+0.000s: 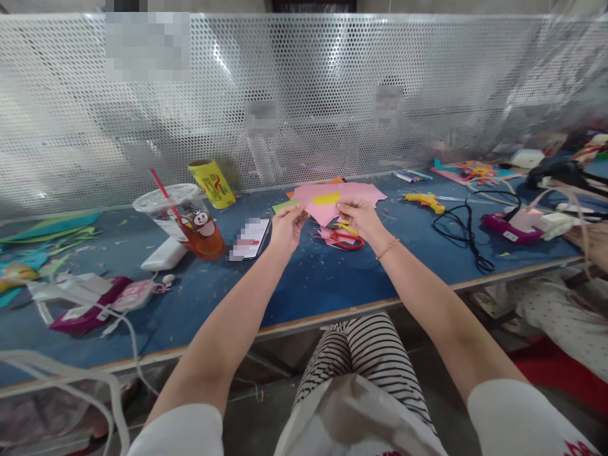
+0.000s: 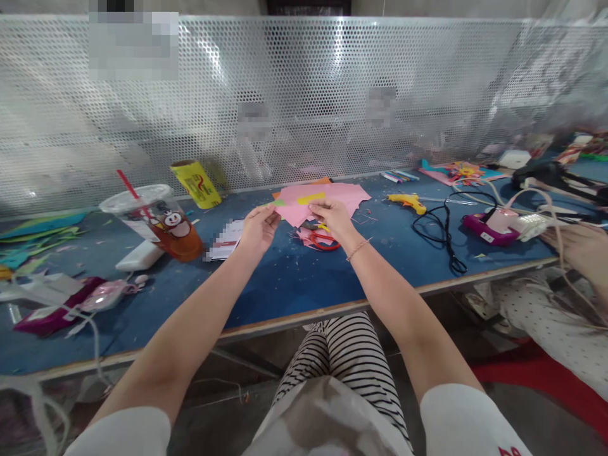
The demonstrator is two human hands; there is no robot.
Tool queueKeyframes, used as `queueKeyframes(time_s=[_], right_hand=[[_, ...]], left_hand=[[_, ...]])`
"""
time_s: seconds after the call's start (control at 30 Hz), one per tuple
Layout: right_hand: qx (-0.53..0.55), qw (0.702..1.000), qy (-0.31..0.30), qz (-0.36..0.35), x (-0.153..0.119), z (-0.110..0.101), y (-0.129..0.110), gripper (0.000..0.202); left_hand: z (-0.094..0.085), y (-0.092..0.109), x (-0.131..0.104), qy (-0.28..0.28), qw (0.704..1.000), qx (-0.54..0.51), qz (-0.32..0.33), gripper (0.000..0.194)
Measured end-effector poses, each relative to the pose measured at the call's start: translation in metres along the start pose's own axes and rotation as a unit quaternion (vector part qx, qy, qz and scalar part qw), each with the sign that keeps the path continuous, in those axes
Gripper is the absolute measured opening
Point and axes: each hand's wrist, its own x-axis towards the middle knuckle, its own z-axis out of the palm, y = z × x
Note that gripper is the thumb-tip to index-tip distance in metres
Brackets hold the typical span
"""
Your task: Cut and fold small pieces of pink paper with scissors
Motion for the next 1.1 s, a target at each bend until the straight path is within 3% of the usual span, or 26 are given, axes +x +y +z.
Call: queueKeyframes(time_s=[0.13, 0.23, 0.4, 0.47, 0.6, 0.83, 1.1], right_hand=[[-0.046, 0.999, 0.011, -0.006, 0.001, -0.002, 0.001, 0.027], [-0.112, 0.993, -0.014, -0.023, 0.0, -0.003, 0.001, 0.024], [-0.223, 0.969, -0.058, -0.09, -0.004, 0.0, 0.0, 0.016], [-0.226, 0.967, -0.062, -0.101, -0.005, 0.002, 0.0, 0.018], [-0.196, 0.973, -0.066, -0.101, -0.005, 0.006, 0.002, 0.023], [-0.169, 0.981, -0.022, -0.087, -0.003, 0.01, 0.009, 0.019], [-0.191, 0.98, -0.004, -0.06, -0.005, 0.01, 0.009, 0.02]], left_hand=[[0.002, 0.002, -0.002, -0.035, 0.998, 0.05, 0.025, 0.022], [0.004, 0.005, -0.006, -0.062, 0.981, 0.168, 0.072, 0.025], [0.005, 0.002, -0.013, -0.153, 0.876, 0.431, 0.155, 0.018], [0.004, -0.002, -0.014, -0.162, 0.862, 0.456, 0.152, 0.015], [0.003, -0.009, -0.013, -0.149, 0.881, 0.433, 0.117, 0.018], [0.005, -0.015, -0.013, -0.124, 0.912, 0.385, 0.06, 0.027], [0.009, -0.015, -0.018, -0.141, 0.912, 0.383, 0.034, 0.033]])
